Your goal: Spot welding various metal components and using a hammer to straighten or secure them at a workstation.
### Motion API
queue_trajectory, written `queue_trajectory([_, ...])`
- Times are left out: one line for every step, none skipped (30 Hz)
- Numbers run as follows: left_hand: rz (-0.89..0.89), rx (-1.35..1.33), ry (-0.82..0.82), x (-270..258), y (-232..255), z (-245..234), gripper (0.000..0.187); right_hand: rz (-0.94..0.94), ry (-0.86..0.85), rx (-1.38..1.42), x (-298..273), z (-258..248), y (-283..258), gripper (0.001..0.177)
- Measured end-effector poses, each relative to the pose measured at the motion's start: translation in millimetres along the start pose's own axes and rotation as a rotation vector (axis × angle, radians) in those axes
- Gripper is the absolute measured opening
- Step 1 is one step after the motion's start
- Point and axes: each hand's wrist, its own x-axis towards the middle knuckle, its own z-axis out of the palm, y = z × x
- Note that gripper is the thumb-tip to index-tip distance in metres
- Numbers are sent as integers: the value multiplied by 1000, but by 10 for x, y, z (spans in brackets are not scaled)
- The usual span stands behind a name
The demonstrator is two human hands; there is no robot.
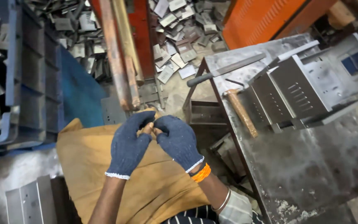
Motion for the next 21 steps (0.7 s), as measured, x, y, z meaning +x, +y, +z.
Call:
queue_trajectory([16,57,35,-17,-14,-51,31,0,-24,2,1,44,-19,14])
queue_trajectory([7,60,50,-44,-83,-92,31,-9,-39,7,-13,80,-36,14])
queue_trajectory([-18,91,73,-71,-152,-140,25,-44,-32,18,-26,121,-55,13])
queue_trajectory([-44,121,96,-99,-220,-188,20,-80,-24,29,-38,161,-74,12])
queue_trajectory([-53,123,110,-126,-259,-248,20,-87,-38,34,-28,163,-152,12])
queue_trajectory([-137,94,140,-155,-296,-306,20,-21,-46,74,-18,164,-228,9])
queue_trajectory([-219,60,169,-185,-330,-352,21,46,-54,111,-14,153,-300,9])
queue_trajectory([-226,59,181,-221,-342,-424,21,40,-67,112,-21,180,-268,9])
queue_trajectory([-294,126,216,-252,-354,-507,18,-18,-63,112,-20,215,-239,9])
queue_trajectory([-363,193,250,-283,-364,-589,17,-77,-59,113,-19,248,-210,9])
queue_trajectory([-366,194,259,-396,-581,-707,17,-83,-66,116,-23,255,-209,9])
queue_trajectory([-221,383,352,-510,-794,-823,22,-71,-105,119,-26,258,-207,8])
queue_trajectory([-69,570,434,-618,-1005,-936,30,-56,-141,120,-30,256,-206,7])
queue_trajectory([-72,572,439,-772,-1211,-1065,30,-59,-146,122,-28,268,-198,7])
queue_trajectory([-228,790,515,-932,-1419,-1182,44,-57,-162,139,-36,274,-184,7])
queue_trajectory([-387,1007,587,-1097,-1629,-1298,60,-55,-179,156,-46,283,-169,8])
queue_trajectory([-400,1011,589,-1268,-1745,-1347,60,-55,-191,160,-56,287,-137,8])
queue_trajectory([-606,1088,544,-1446,-1859,-1400,61,-83,-184,139,-68,296,-110,6])
queue_trajectory([-817,1162,504,-1635,-1965,-1481,65,-122,-180,125,-57,332,-97,5])
queue_trajectory([-836,1167,517,-1771,-1998,-1502,65,-132,-197,136,-58,354,-103,5])
queue_trajectory([-897,1110,416,-1897,-2033,-1520,61,-116,-213,140,-52,375,-107,6])
